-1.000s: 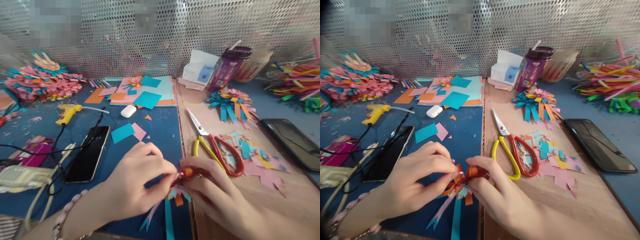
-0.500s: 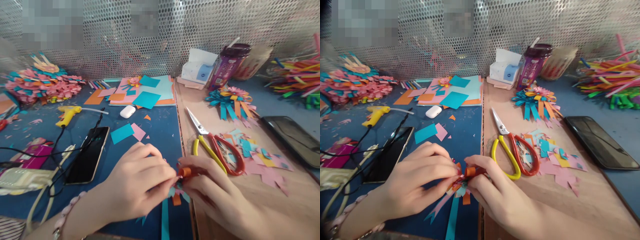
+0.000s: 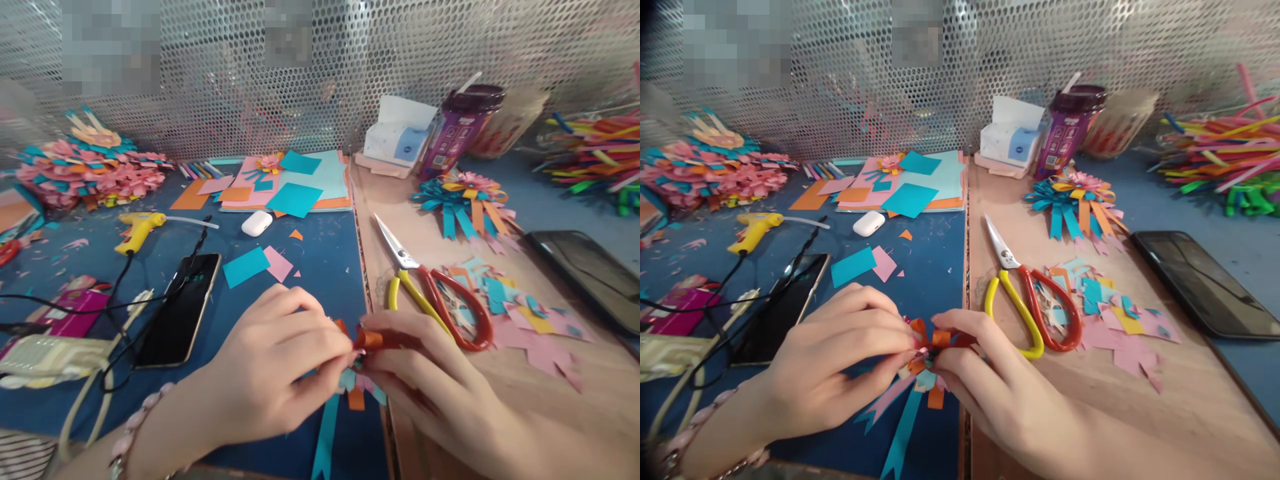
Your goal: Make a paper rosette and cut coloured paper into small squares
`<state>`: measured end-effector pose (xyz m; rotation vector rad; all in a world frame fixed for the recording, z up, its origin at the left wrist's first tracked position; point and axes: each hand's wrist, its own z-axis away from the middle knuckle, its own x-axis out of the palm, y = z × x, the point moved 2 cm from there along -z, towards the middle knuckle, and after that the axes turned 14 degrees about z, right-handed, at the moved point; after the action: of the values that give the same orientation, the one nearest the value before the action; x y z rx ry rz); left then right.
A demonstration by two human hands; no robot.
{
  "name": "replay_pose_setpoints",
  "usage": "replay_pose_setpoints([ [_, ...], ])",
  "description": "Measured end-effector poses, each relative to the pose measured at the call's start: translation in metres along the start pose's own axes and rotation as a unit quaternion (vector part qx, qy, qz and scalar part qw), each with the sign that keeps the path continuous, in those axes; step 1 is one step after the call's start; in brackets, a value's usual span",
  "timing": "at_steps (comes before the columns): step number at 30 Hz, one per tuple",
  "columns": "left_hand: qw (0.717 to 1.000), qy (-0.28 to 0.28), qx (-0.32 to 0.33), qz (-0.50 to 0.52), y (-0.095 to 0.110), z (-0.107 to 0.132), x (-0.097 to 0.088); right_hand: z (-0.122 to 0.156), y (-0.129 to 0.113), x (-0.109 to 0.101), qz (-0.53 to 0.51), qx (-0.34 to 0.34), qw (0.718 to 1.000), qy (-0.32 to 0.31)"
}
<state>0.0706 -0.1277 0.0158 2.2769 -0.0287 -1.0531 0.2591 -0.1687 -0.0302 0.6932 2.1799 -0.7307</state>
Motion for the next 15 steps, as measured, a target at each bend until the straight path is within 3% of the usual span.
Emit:
replay_pose_setpoints([
  [15,0.999,0.024,-0.002,0.021,0.0010,0.0010,-0.0003,0.0021,0.0017,0.0010,0.007,-0.005,1.000,0.014],
])
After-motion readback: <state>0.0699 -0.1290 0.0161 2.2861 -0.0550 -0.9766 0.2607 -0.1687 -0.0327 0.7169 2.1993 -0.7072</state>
